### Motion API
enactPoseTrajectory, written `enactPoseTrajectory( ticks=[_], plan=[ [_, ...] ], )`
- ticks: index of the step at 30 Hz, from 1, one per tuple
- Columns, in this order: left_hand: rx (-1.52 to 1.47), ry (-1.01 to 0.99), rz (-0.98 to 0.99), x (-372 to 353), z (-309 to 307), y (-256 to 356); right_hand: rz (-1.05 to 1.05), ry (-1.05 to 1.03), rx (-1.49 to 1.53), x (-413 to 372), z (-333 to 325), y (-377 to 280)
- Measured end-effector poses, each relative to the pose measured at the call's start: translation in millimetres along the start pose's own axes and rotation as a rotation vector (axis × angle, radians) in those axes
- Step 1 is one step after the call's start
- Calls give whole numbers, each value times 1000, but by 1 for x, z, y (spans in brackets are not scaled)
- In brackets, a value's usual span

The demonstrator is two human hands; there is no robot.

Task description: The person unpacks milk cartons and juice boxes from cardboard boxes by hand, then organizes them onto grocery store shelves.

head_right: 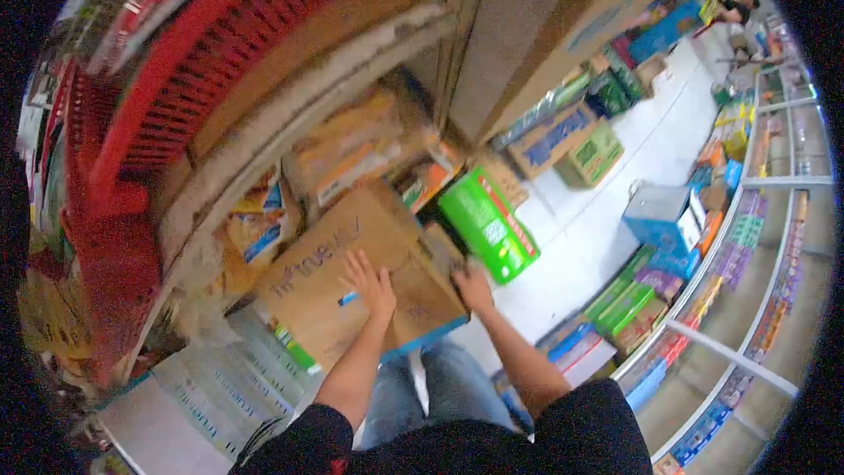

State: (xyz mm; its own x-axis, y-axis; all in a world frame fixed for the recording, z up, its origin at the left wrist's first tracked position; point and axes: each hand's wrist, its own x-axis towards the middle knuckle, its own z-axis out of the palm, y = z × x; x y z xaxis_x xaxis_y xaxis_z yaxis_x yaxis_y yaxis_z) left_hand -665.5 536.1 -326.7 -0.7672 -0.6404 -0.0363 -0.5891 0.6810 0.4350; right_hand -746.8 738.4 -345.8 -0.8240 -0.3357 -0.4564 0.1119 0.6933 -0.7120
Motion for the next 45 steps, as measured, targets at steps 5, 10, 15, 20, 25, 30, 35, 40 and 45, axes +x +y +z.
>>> enactPoseTrajectory(
  ticks=[5,10,15,20,25,30,35,40,45],
  plan=[
    [26,12,-5,1,-1,-1,11,29,14,11,-11,-72],
    [-62,-99,-68,5,-8,-2,-368,88,206,94,8,-196],
    [-170,-159,-35,5,-18,-13,-558,246,41,81,15,-199],
    [-285,-444,162,19,-59,-48,-371,234,-17,-7,-7,-115],
    [-394,-372,-63,-8,-127,-121,-219,322,-163,-86,-21,-75],
    [-176,-322,119,-99,-172,-199,43,242,20,-162,-50,-96],
    [32,-144,372,-164,-200,-199,-61,282,504,-227,-59,-116],
    [-191,-454,302,-190,-189,-192,-193,369,667,-303,-44,-125],
    [-911,-871,11,-208,-207,-118,-124,307,740,-356,-36,-148]
  ],
)
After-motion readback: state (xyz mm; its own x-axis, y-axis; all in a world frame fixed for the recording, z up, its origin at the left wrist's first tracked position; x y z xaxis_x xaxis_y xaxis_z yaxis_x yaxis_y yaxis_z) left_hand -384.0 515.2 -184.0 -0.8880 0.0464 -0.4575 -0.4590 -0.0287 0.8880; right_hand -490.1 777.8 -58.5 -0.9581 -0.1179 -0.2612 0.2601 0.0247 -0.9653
